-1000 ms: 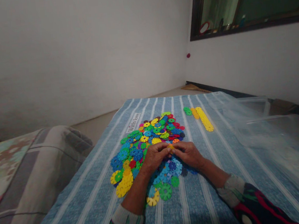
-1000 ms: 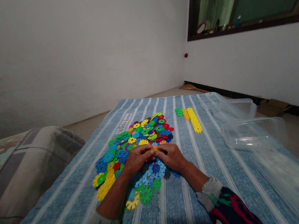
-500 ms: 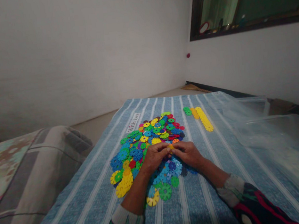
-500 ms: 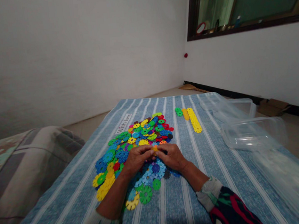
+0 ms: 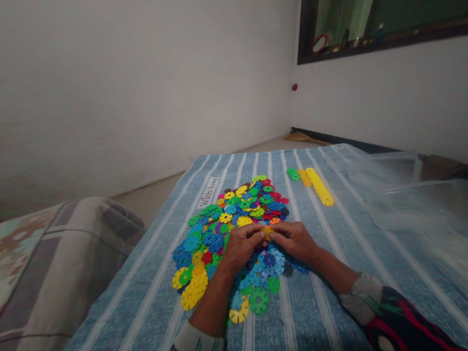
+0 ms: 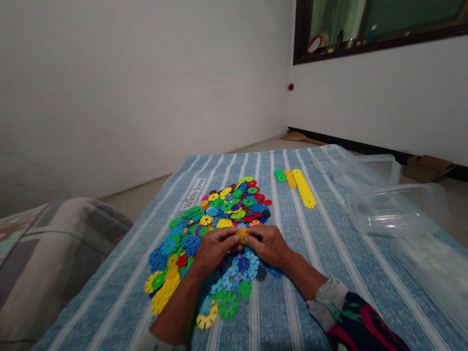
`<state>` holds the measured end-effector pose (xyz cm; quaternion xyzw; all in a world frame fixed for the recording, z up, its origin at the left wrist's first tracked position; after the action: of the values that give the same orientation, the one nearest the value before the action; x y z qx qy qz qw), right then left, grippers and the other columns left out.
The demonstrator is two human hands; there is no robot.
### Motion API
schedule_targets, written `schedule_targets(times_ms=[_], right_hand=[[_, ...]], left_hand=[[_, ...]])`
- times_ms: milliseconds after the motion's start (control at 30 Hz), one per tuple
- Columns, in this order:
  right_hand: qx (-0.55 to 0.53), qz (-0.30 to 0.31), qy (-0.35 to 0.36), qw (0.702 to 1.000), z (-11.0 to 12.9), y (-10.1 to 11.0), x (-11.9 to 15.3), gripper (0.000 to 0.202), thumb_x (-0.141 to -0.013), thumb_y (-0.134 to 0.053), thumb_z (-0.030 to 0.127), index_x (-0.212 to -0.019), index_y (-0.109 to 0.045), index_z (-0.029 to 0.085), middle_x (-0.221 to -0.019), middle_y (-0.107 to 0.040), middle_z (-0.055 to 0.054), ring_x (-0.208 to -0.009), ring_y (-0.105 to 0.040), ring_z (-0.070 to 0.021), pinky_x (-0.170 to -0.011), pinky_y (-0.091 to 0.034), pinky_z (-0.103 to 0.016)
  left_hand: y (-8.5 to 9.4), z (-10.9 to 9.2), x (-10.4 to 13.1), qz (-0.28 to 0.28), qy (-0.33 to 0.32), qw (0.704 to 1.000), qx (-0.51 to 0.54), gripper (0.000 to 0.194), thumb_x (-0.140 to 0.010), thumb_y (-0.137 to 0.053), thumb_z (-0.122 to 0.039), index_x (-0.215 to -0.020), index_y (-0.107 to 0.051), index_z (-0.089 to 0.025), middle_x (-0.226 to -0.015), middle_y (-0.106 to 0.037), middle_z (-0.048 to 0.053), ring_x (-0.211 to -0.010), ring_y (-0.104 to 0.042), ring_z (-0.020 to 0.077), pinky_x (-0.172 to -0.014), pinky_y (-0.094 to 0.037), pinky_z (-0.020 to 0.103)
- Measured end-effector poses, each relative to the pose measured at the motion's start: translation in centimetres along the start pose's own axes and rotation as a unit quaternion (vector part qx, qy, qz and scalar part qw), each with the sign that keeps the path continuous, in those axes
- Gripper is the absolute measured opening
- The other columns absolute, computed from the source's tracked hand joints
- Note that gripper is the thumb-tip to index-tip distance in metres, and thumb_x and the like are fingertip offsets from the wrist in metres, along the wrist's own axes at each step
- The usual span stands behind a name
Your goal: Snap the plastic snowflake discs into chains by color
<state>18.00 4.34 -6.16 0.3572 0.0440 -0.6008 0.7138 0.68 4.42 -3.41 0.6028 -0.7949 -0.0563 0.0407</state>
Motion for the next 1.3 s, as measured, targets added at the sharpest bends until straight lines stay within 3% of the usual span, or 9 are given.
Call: schedule_targets(times_ms=[567, 1300], right_hand=[[-0.012, -0.007, -0.007, 1.0, -0.19, -0.09, 0.0, 0.019, -0.085, -0.056, 0.026, -0.082, -0.073, 0.018, -0.071, -0.07, -0.001, -0.063, -0.061, -0.0129, -0.06, -0.045, -0.022], [-0.014, 0.006, -0.007, 1.0, -0.26, -0.09, 0.02, 0.02, -0.087, -0.055, 0.026, -0.081, -0.072, 0.018, -0.073, -0.071, -0.002, -0.065, -0.062, -0.0139, -0.064, -0.047, -0.023]], left_hand=[[0.18, 0.35, -0.06, 0.013, -0.019, 0.999, -0.031, 0.03, -0.073, -0.066, -0.035, -0.091, -0.076, -0.013, -0.066, -0.069, 0.005, -0.06, -0.057, 0.0128, -0.058, -0.043, 0.024], [-0.09, -0.06, 0.08, -0.001, -0.015, 1.0, -0.013, 0.03, -0.067, -0.072, -0.039, -0.081, -0.077, -0.013, -0.062, -0.068, 0.005, -0.057, -0.055, 0.0121, -0.055, -0.041, 0.024]])
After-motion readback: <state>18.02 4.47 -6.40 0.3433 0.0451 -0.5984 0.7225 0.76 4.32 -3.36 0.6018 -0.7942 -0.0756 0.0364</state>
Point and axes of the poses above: each hand's wrist, its own x-axis away from the middle knuckle, its own y-axis out of the back of the hand, z = x × y, the point moved 1 cm from there along -x, towards the middle knuckle
